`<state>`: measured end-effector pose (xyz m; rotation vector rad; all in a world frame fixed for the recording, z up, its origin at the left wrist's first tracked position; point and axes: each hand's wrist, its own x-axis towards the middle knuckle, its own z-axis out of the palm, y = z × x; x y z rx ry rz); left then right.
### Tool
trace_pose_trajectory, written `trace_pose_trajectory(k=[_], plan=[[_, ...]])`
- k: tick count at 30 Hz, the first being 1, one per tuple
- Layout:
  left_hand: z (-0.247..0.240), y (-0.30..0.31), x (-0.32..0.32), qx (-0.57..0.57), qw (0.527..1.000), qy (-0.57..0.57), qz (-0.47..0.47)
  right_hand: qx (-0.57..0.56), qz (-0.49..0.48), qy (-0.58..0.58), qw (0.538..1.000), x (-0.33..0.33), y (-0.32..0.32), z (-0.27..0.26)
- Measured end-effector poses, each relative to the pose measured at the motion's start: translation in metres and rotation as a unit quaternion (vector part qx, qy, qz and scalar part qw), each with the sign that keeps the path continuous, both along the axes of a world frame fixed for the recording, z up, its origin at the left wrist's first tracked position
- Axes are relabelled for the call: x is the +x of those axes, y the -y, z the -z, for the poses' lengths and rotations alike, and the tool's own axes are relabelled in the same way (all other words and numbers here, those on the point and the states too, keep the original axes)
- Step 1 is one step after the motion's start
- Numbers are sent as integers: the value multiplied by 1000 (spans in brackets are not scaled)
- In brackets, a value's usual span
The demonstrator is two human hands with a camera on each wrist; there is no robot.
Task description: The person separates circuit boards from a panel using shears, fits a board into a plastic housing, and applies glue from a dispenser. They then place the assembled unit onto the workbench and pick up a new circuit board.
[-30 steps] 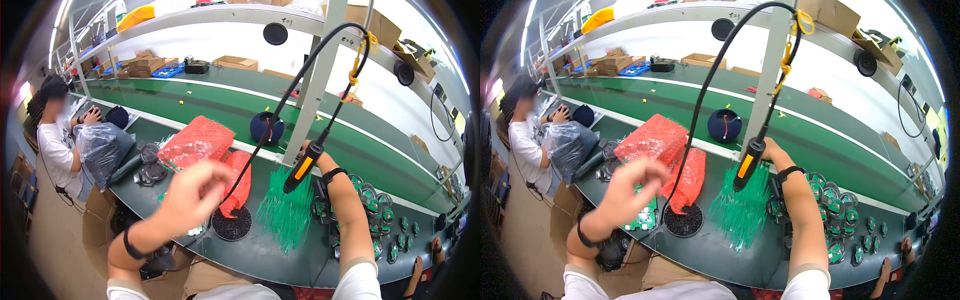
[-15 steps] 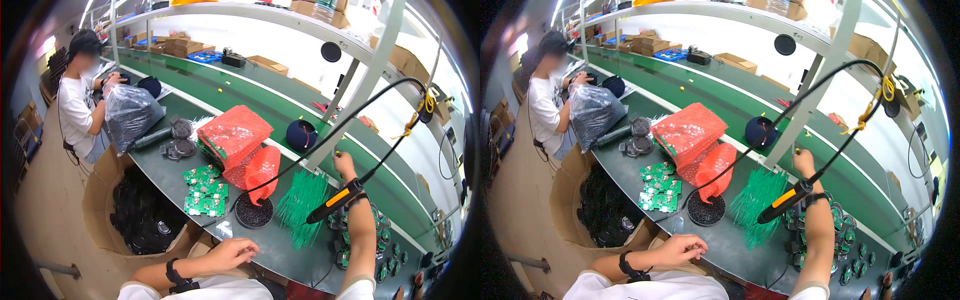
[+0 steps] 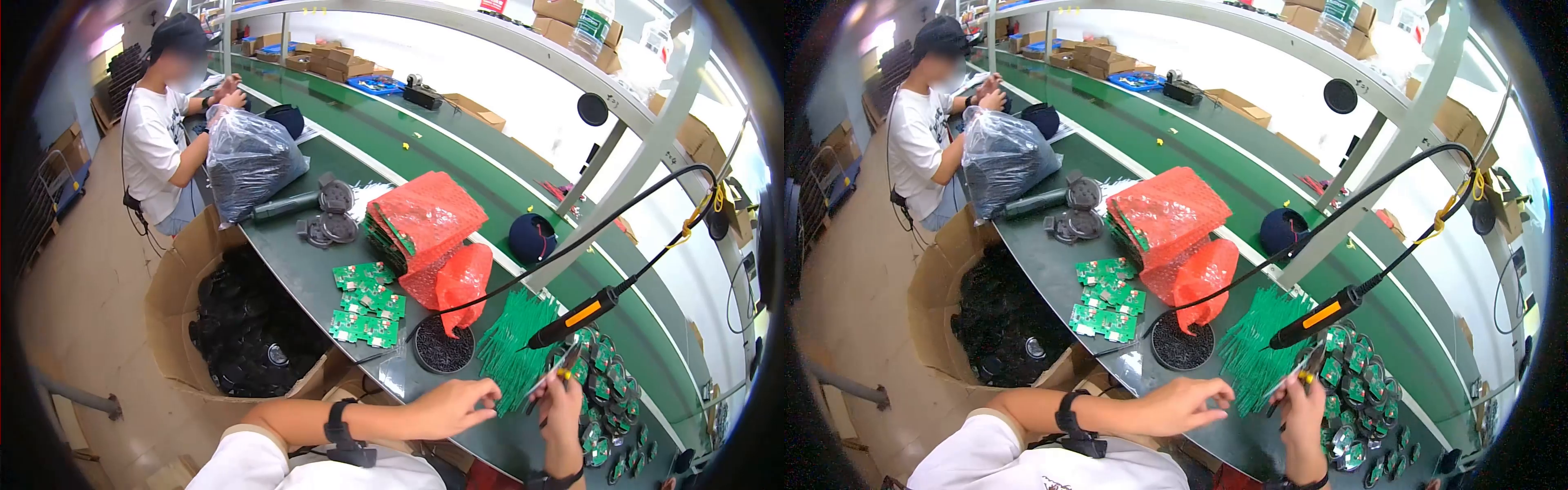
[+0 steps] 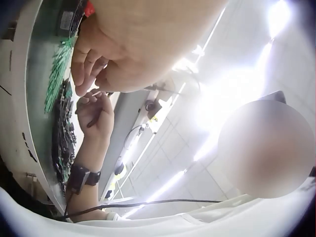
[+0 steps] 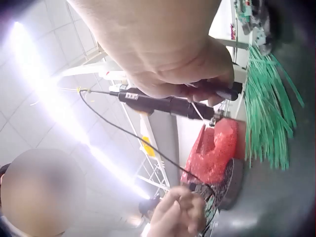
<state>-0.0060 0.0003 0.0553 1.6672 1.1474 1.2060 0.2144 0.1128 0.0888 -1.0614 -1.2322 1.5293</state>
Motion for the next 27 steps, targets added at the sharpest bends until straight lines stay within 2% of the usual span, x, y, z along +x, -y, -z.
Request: trace_pose_trajectory(k=[4,6,8,10,12,13,14,15,16,17,18,20,22,23,25,26,27], plan=[[-4,-2,15,-52,997,51,25,-40,-27,-33,998,-3,48,15],[1,-2,18,-111,983,111,94,-38,-40,-5,998,-7,62,16],[2,4,16,-105,986,102,81,-44,-49,12,998,-7,69,22],[5,16,5,-128,984,106,65,19,-90,21,996,-10,76,28],[0,34,-20,-119,983,137,-2,33,-99,6,995,-7,76,32],[-12,44,-39,-90,980,161,-78,37,-127,36,991,-2,73,35],[-25,51,-64,-49,976,116,-176,40,-154,67,985,1,71,37],[-31,53,-93,-15,958,107,-266,36,-167,123,978,-1,70,35],[-32,48,-117,38,922,156,-352,34,-167,123,978,1,68,41],[-28,39,-154,89,899,140,-406,-4,-180,111,977,5,63,52],[-39,32,-186,74,873,50,-480,-41,-193,99,975,6,60,60],[-37,12,-247,29,836,-74,-542,-39,-188,98,977,-4,58,59],[-14,-15,-298,11,817,-148,-557,-31,-180,120,976,-8,61,57],[-12,-29,-310,14,816,-147,-558,-28,-181,119,976,-9,61,57],[-12,-58,-322,-63,780,-284,-554,-18,-188,120,975,-7,61,60],[-9,-72,-326,-60,781,-283,-554,-16,-186,121,975,-8,60,59],[-5,-86,-329,-72,766,-331,-547,-23,-182,114,976,-9,59,59]])
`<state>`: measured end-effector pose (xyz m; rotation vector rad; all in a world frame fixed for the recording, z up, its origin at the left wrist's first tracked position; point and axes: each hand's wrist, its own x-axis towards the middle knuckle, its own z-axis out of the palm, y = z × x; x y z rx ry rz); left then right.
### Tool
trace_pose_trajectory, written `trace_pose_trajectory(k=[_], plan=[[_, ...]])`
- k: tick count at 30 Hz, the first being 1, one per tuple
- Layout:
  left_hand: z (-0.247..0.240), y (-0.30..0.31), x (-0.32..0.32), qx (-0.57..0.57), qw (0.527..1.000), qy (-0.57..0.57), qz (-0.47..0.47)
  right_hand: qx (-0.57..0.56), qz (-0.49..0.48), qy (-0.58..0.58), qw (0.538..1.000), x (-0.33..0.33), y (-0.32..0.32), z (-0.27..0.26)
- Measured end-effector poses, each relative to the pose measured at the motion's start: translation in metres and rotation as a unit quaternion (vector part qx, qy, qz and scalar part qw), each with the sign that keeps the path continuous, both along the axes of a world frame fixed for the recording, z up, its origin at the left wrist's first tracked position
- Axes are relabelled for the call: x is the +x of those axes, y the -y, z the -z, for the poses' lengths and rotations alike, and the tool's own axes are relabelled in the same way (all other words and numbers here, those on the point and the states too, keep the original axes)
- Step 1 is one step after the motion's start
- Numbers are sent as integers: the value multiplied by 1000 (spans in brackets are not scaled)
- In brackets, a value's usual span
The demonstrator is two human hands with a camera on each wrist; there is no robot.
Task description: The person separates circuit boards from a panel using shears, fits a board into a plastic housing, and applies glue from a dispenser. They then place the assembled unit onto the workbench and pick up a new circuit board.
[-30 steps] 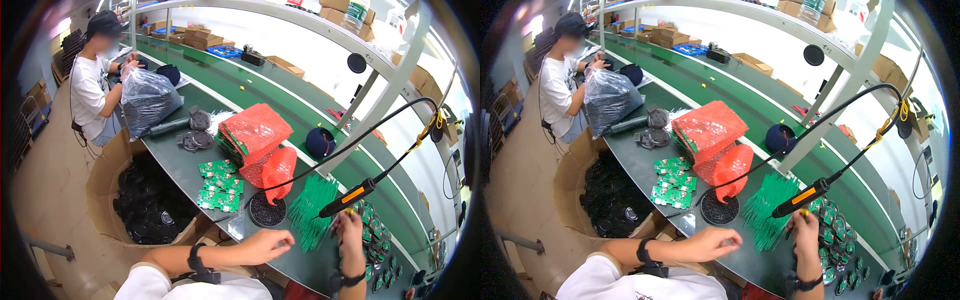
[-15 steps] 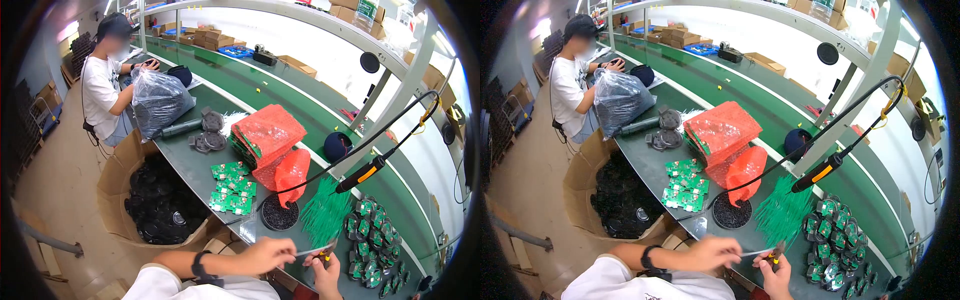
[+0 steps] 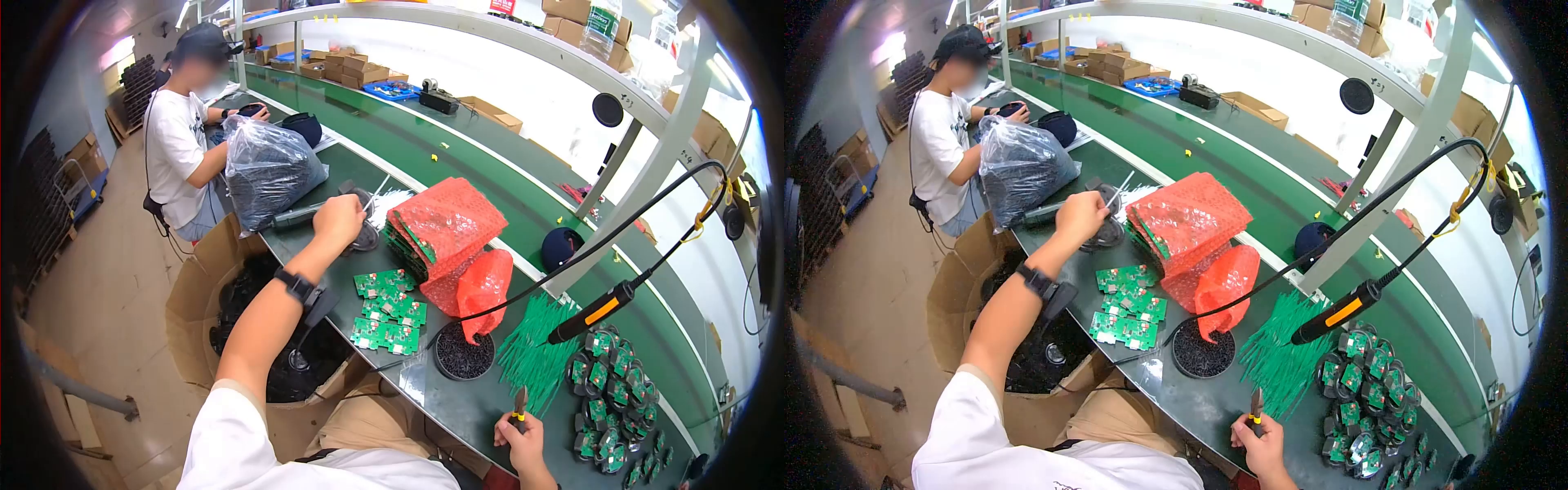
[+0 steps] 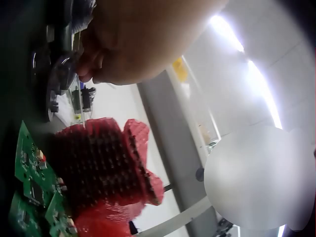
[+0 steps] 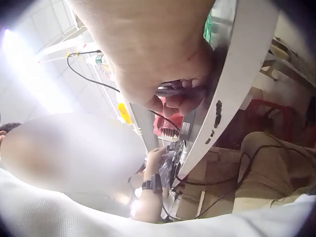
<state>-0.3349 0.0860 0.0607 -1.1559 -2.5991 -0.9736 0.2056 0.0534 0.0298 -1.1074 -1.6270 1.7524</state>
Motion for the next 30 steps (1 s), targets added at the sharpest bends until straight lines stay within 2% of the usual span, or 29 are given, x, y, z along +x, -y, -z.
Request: trace_pose_trajectory(k=[1,2,4,11,18,20,22,23,25,27,29,30], plan=[[2,-11,-1,-39,999,-34,-3,-9,5,-5,1000,0,0,0],[4,-20,-1,-38,999,-33,-3,-8,6,-3,1000,1,1,0],[2,-39,-2,-107,994,-14,-5,-8,6,-16,1000,0,0,1],[12,-64,-6,-122,992,3,-3,-15,16,-19,1000,0,0,1],[13,-18,19,-38,998,-4,46,-10,13,-16,1000,1,0,3],[12,10,38,-6,994,-91,68,-10,14,-17,1000,1,1,3],[-1,46,70,15,988,-125,86,2,1,-25,1000,1,2,2],[-3,62,84,12,989,-122,88,-1,3,-23,1000,1,3,-1],[1,88,101,72,979,-60,180,4,-7,-20,1000,-3,4,-11],[14,100,105,58,982,-39,176,10,-23,-27,999,1,1,-18],[24,106,98,45,985,-18,169,194,19,66,979,10,-4,-26],[29,104,89,57,989,-28,135,281,17,166,945,16,-11,-38]])
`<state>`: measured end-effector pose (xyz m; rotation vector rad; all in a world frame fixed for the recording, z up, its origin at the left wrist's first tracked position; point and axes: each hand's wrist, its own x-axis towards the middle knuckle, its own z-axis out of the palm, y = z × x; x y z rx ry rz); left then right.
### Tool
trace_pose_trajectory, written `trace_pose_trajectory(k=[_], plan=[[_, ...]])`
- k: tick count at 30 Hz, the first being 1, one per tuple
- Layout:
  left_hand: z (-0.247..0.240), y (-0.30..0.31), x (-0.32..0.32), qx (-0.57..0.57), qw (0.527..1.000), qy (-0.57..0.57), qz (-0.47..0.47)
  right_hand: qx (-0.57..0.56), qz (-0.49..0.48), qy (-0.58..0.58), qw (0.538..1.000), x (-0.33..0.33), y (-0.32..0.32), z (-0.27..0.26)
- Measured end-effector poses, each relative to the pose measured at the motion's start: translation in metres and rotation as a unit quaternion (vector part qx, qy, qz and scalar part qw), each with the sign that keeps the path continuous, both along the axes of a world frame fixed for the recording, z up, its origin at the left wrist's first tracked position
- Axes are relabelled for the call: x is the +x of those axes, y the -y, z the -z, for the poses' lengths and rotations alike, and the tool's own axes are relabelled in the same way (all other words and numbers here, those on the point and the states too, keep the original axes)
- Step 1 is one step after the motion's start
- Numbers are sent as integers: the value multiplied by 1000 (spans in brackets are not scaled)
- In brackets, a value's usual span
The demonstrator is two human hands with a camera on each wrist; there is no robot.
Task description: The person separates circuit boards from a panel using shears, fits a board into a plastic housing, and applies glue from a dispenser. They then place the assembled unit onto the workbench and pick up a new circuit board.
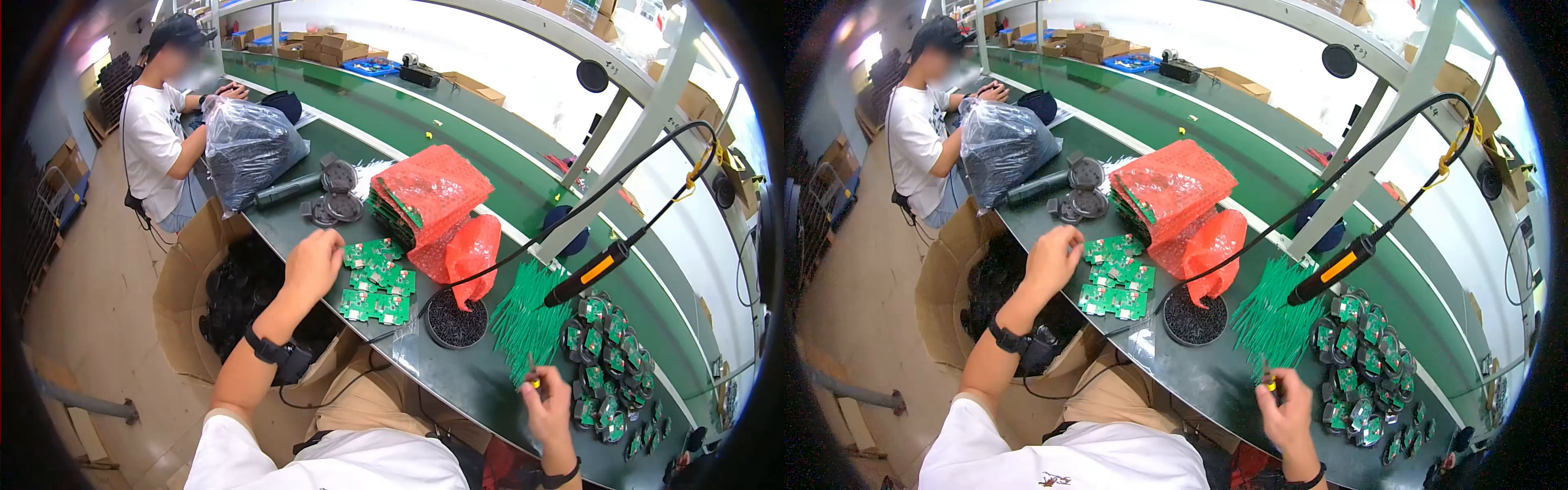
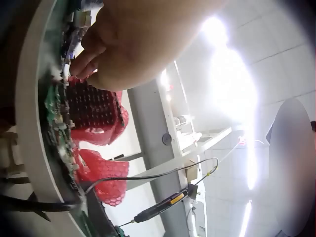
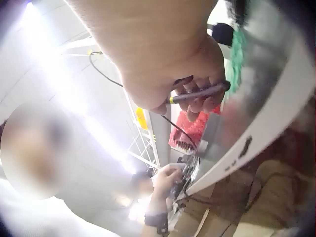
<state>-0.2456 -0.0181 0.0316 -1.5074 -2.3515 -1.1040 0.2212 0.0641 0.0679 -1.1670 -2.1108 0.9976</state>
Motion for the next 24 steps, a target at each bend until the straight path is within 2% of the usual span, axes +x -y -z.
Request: trace_pose_trajectory(k=[1,3,4,5,6,7,8,11,13,15,19,22,23,24], plan=[[5,-4,-10,14,999,-7,-34,112,-3,71,991,-2,-4,-16],[7,-16,-29,30,998,-27,-56,228,1,147,962,-4,-11,-28],[3,-23,-36,25,995,-28,-90,219,10,200,955,-3,-13,-31],[-2,-29,-43,19,992,-28,-124,219,11,201,955,-1,-18,-30],[-4,-37,-49,18,992,-29,-121,256,7,223,941,1,-26,-20],[-4,-46,-55,-23,989,-26,-147,292,3,246,924,2,-31,-12],[-5,-54,-59,-64,983,-24,-171,268,17,272,924,2,-35,-7],[-10,-67,-69,-86,976,40,-198,303,7,275,912,5,-49,9],[14,-77,-94,-61,980,53,-180,276,15,291,916,4,-53,9],[13,-81,-99,-31,964,223,-143,285,23,301,910,4,-54,10],[8,-76,-97,138,909,378,-106,271,31,301,914,4,-54,1],[-14,-45,-79,225,887,400,-51,275,35,300,913,6,-59,5],[-26,-30,-60,222,888,400,-52,281,30,301,911,6,-60,8],[-36,-14,-38,202,892,404,5,278,29,302,912,7,-60,11]])
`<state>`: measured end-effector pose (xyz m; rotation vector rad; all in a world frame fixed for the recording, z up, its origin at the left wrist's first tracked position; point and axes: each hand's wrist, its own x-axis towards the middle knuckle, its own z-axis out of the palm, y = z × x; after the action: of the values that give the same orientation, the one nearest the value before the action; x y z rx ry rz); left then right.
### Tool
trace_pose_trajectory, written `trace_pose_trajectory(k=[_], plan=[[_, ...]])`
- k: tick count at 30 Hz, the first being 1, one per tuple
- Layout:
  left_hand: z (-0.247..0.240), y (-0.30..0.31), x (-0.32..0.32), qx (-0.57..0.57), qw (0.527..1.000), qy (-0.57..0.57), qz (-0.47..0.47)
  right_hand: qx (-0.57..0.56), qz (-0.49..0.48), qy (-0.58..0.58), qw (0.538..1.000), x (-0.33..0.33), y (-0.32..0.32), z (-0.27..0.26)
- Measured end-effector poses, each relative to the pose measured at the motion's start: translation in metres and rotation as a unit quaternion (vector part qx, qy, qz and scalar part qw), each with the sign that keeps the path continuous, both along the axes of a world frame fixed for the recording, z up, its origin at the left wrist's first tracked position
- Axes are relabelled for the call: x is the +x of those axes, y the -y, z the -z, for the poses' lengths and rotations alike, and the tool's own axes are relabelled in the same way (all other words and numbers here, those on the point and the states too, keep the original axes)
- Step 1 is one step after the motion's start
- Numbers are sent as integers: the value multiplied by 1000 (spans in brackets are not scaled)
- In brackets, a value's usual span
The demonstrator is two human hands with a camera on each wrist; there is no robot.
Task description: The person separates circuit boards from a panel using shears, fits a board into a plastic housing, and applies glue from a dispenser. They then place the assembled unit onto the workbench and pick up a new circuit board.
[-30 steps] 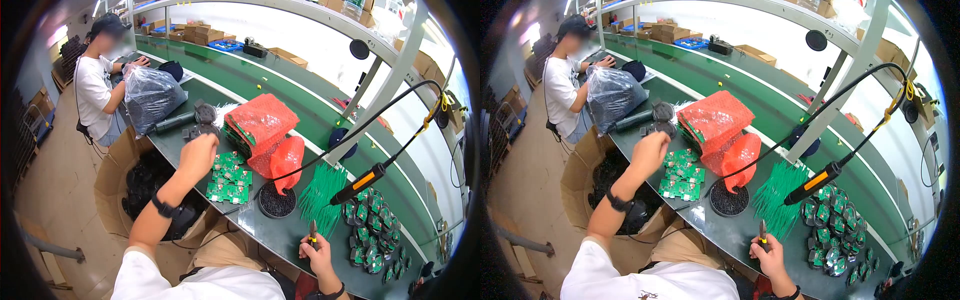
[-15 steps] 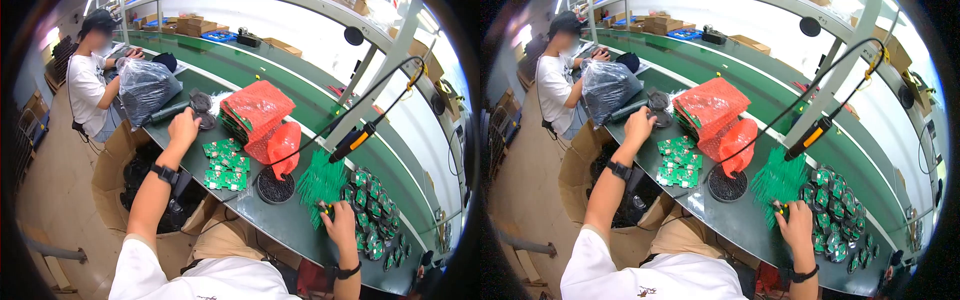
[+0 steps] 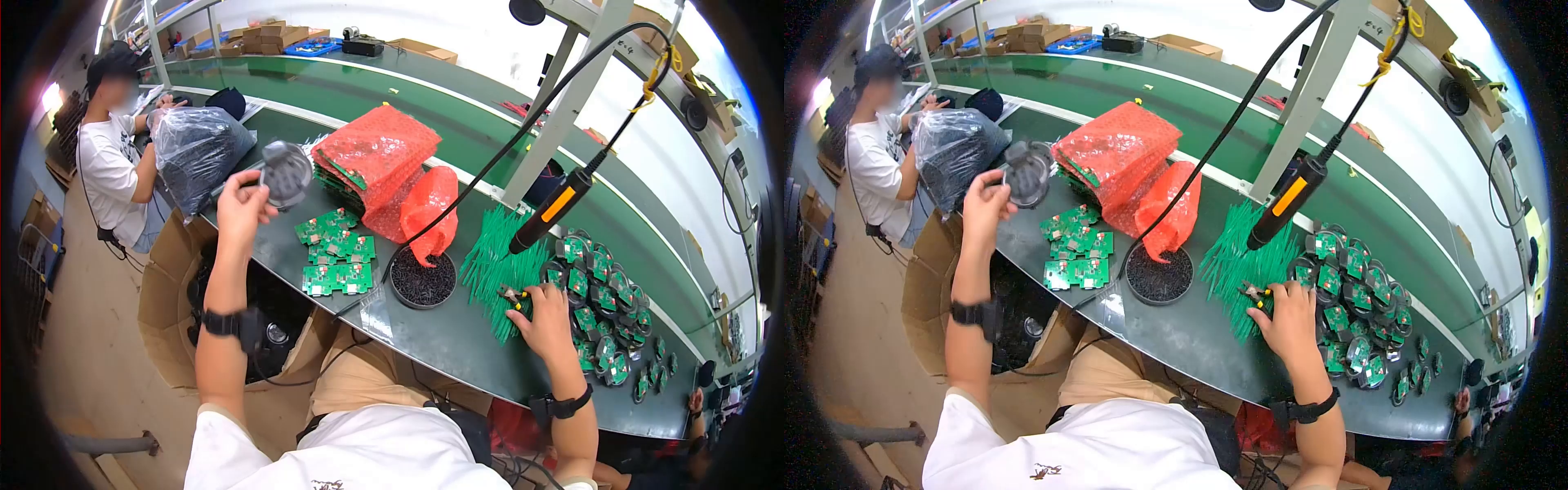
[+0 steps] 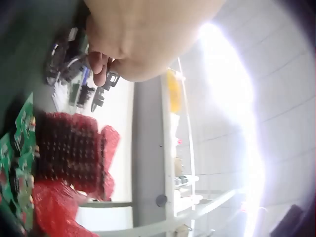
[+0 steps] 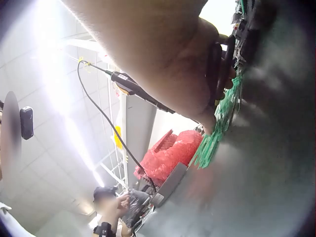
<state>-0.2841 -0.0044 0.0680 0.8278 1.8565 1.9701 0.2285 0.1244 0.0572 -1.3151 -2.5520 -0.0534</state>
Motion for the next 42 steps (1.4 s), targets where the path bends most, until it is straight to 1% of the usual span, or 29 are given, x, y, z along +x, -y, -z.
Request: trace_pose_trajectory(k=[1,3,5,7,9,11,12,16,18,20,21,22,23,25,26,27,29,30,31,32,33,34,35,37,38,39,40,41,42], plan=[[-8,16,22,5,998,-9,59,3,-2,-9,1000,0,-1,3],[-17,41,74,-20,983,33,178,7,-7,-13,1000,-1,-1,2],[-19,55,129,-83,955,87,271,-3,0,-24,1000,-2,-1,-6],[-10,57,174,-134,922,108,346,6,-11,-29,1000,-4,-6,-9],[10,49,205,-137,896,60,418,18,-20,-35,999,-10,-12,-11],[19,38,226,-136,880,-13,455,22,-50,-44,998,-19,-21,-13],[25,32,233,-125,877,-30,463,29,-72,-43,996,-23,-24,-16],[39,14,250,-92,897,-77,424,45,-83,-90,991,-30,-39,-2],[45,9,255,-93,901,-82,415,56,-70,-126,988,-30,-54,7],[48,8,256,-93,904,-89,407,61,-71,-132,987,-32,-64,11],[50,10,257,-79,907,-168,378,64,-74,-137,986,-33,-66,12],[51,12,256,-65,904,-246,344,35,-69,-147,986,-34,-67,13],[50,15,255,-68,904,-247,341,34,-73,-149,986,-36,-66,11],[47,23,251,-62,908,-268,315,20,-75,-71,994,-38,-61,-1],[45,27,246,-71,907,-268,318,9,-79,-81,994,-37,-62,-6],[42,30,241,-75,908,-269,313,32,-87,-134,987,-26,-70,6],[37,39,229,-76,908,-292,290,71,-15,-177,982,-20,-57,-12],[36,42,221,-90,910,-293,278,53,9,-209,977,-15,-50,-17],[32,46,210,-100,920,-293,238,34,33,-240,970,-11,-41,-26],[27,48,197,-109,928,-294,200,-17,58,-272,960,-12,-24,-37],[23,48,185,-148,932,-304,132,-18,59,-271,961,-13,-11,-37],[23,47,168,-156,903,-397,55,-119,29,-297,947,-12,1,-36],[19,48,155,-192,880,-434,13,-218,0,-321,922,-14,11,-36],[26,53,134,-208,870,-446,30,-238,-64,-246,937,-34,35,-42],[29,56,129,-207,869,-448,34,-231,-95,-228,941,-46,42,-41],[31,59,125,-203,863,-458,65,-224,-126,-210,943,-56,47,-40],[32,62,123,-199,856,-467,95,-212,-140,-167,953,-62,48,-37],[33,65,122,-199,855,-469,96,-212,-139,-169,953,-65,48,-31],[33,69,122,-198,860,-458,107,-159,-164,-129,965,-68,46,-24]])
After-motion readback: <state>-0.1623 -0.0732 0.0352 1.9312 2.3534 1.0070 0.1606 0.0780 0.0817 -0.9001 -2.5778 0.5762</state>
